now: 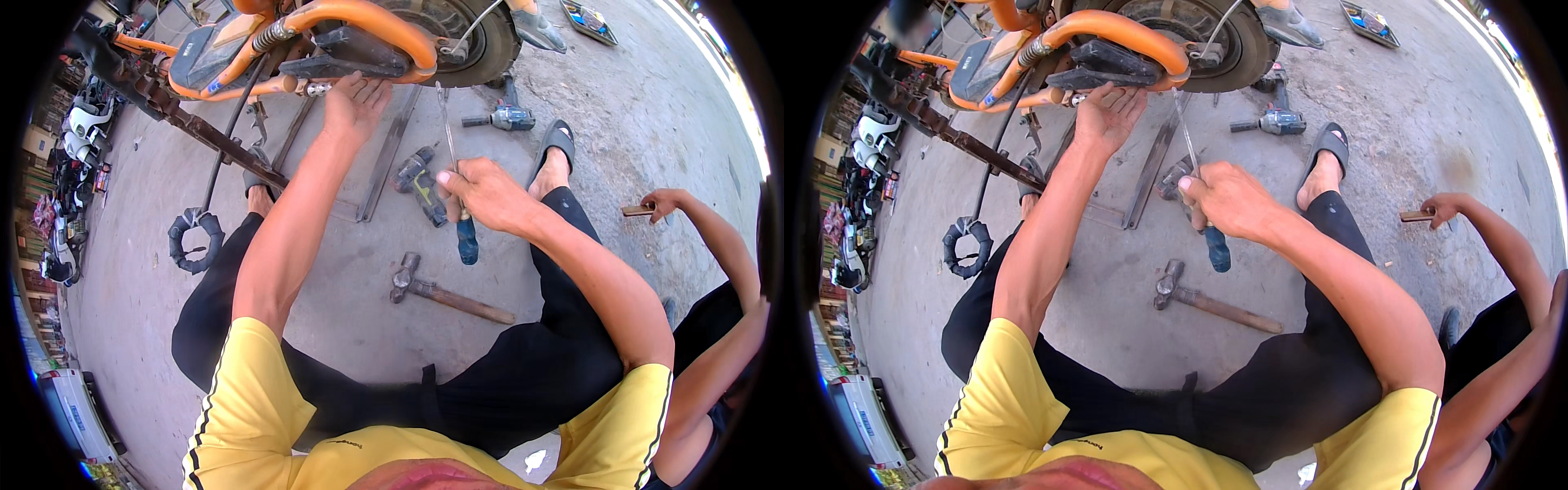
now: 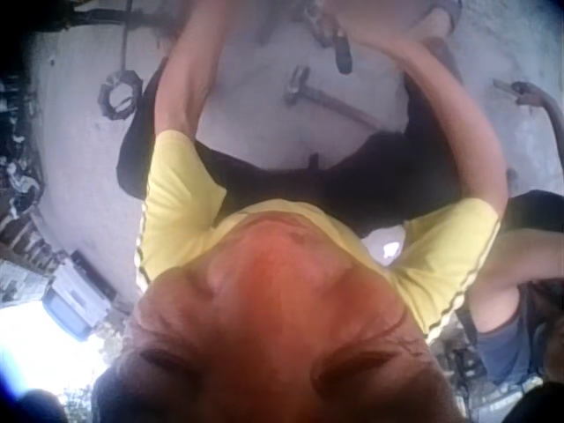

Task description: The person sits on the ground and uses a screwdriver and hammer to work on the rear frame of an orange scooter. They repeatedly tap the screwdriver with the hammer while adjusting components near the rear wheel.

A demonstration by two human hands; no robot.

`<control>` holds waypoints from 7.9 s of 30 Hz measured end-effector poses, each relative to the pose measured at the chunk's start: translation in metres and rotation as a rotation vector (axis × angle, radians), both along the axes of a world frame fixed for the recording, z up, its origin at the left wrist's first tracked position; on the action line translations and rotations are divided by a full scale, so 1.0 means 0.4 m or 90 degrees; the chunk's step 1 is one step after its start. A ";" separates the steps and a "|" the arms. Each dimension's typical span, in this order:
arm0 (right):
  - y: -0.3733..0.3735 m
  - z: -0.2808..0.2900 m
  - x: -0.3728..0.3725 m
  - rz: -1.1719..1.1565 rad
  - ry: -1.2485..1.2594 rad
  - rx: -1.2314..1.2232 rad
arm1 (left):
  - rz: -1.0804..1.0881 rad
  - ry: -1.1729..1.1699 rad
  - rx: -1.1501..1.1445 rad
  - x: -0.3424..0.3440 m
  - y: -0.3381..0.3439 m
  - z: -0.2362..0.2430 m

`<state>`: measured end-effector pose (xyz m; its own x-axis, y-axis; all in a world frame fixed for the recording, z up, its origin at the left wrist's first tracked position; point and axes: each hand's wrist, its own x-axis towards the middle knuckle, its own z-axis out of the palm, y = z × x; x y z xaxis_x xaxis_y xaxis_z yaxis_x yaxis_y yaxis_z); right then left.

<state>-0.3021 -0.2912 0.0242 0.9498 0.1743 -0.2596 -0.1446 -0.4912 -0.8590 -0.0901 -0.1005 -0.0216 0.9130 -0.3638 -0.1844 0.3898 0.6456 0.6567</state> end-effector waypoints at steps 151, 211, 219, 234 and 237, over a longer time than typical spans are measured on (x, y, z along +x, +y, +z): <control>0.215 -0.206 0.356 -0.415 -0.315 0.484 | 0.097 -0.167 0.589 -0.440 0.238 0.046; 0.229 -0.188 0.345 -0.397 -0.319 0.396 | 0.252 -0.271 0.563 -0.398 0.381 0.068; 0.238 -0.179 0.327 -0.394 -0.315 0.397 | 0.250 -0.238 0.572 -0.390 0.402 0.060; 0.558 -0.532 0.081 -0.124 0.048 0.128 | 0.065 0.240 0.314 -0.554 0.456 -0.182; 0.590 -0.498 0.072 -0.170 0.063 0.258 | 0.027 0.162 0.393 -0.555 0.449 -0.139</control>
